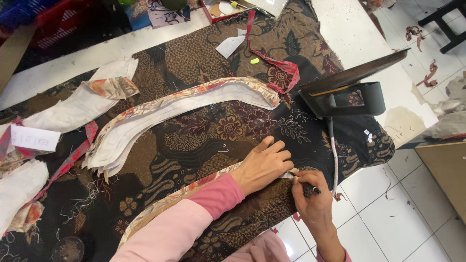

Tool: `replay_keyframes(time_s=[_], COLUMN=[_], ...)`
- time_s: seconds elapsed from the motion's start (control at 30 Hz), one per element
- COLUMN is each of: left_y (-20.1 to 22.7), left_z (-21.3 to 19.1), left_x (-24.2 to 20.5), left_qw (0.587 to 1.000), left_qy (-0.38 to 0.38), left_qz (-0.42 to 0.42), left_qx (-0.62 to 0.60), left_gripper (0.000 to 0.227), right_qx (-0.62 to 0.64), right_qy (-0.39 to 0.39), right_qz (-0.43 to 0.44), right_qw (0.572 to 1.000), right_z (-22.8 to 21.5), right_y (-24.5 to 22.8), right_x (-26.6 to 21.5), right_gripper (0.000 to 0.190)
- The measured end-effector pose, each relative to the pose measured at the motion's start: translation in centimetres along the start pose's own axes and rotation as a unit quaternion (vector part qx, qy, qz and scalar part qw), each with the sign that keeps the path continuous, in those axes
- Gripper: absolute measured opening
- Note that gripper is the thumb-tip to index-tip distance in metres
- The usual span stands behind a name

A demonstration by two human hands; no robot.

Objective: The person places a curved cardboard template on a patterned fabric, irons the fabric along the template edge, and then traces the template outline with a pen. The person repeats this process on another section of the fabric.

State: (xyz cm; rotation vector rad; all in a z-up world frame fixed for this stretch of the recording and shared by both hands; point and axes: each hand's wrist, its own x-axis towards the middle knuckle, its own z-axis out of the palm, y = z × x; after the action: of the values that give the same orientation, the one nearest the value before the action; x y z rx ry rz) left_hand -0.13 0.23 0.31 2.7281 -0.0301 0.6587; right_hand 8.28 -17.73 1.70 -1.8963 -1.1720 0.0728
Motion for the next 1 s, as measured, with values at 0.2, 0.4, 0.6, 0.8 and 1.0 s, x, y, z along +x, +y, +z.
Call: replay_keyframes(time_s=[0.2, 0.4, 0.6, 0.8, 1.0], left_y=[0.0, -0.6, -1.0, -1.1, -1.0], left_z=[0.2, 0.2, 0.3, 0.1, 0.2], left_x=[-0.1, -0.5, -0.4, -0.4, -0.4], left_qw=[1.0, 1.0, 1.0, 0.999, 0.999], left_qy=[0.004, 0.0, 0.0, -0.022, -0.012], left_qz=[-0.003, 0.005, 0.008, -0.005, -0.007], left_qx=[-0.024, -0.018, -0.015, -0.035, -0.043], left_gripper=[0.017, 0.018, 0.019, 0.019, 0.019], right_qx=[0.01, -0.031, -0.004, -0.048, -0.023], right_qy=[-0.02, -0.01, -0.032, -0.025, -0.033], right_qz=[-0.027, 0.001, -0.021, -0.012, -0.007], right_qw=[0.999, 0.999, 0.999, 0.998, 0.999], right_z=[0.3, 0.1, 0.6, 0.2, 0.4], right_y=[-0.7, -1.2, -1.4, -1.5, -1.6], right_x=[0.1, 0.5, 0.8, 1.1, 0.9], right_gripper=[0.024, 0.023, 0.023, 0.022, 0.021])
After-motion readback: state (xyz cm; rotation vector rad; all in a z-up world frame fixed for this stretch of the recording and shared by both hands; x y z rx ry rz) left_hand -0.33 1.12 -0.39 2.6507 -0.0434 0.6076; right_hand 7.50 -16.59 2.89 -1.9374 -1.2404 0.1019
